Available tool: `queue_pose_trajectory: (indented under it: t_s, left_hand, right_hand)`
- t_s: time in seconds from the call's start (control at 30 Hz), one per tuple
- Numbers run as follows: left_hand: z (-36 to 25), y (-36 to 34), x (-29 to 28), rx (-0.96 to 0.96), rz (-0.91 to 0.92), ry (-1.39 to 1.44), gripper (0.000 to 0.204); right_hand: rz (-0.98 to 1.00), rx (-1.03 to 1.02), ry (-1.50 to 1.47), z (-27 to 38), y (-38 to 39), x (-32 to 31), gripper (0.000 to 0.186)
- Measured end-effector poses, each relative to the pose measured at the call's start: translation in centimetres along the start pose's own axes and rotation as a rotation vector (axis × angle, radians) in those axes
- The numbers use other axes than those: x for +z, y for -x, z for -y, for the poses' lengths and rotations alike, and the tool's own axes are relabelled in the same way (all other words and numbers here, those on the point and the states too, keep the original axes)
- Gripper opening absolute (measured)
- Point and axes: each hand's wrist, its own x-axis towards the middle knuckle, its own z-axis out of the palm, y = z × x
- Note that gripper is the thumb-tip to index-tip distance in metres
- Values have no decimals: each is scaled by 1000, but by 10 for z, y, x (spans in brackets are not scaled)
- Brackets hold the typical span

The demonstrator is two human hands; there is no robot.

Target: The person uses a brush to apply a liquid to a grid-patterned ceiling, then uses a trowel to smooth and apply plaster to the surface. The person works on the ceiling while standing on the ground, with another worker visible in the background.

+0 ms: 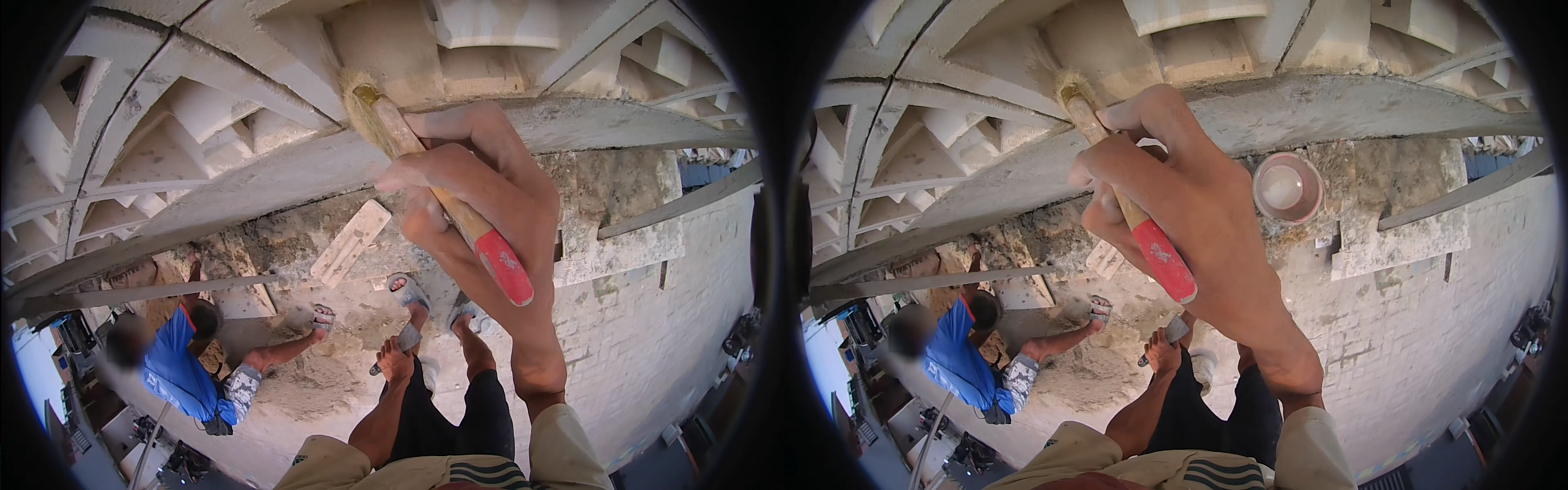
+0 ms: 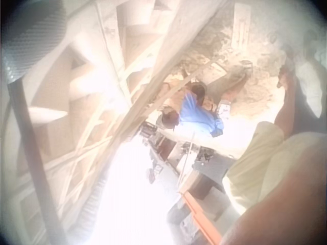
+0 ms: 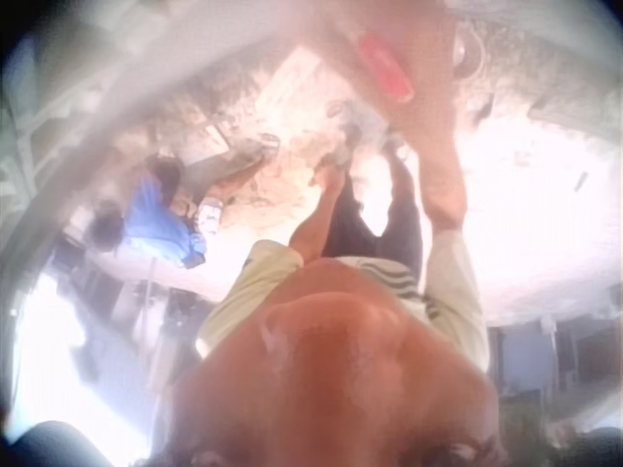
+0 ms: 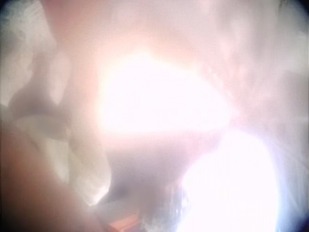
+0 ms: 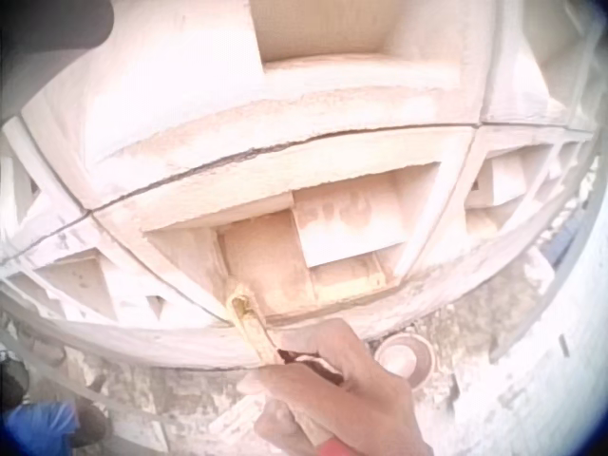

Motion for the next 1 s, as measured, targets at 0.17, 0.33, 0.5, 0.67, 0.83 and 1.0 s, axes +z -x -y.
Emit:
queue_pose_trajectory:
  t_s: [0.17, 0.33, 0.5, 0.67, 0.83, 1.0]
  left_hand:
    - [19, 14, 13, 27, -85, 92, 45]
    - [34, 37, 3, 22, -31, 158, 39]
    - [58, 38, -11, -6, 18, 133, 34]
    - [71, 51, -25, -30, 2, 153, 28]
    - [74, 52, -32, -66, 19, 159, 24]
    - [76, 63, -27, -108, 69, 191, 21]
  right_hand:
    - [-119, -71, 20, 0, -14, -3, 28]
    - [76, -3, 11, 1, -4, -11, 28]
    - [-90, -73, 82, 17, -19, -12, 32]
    - [-14, -88, 66, 12, -13, -3, 32]
    - [-101, -141, -3, 19, -35, 2, 34]
    - [-219, -166, -9, 43, 3, 7, 33]
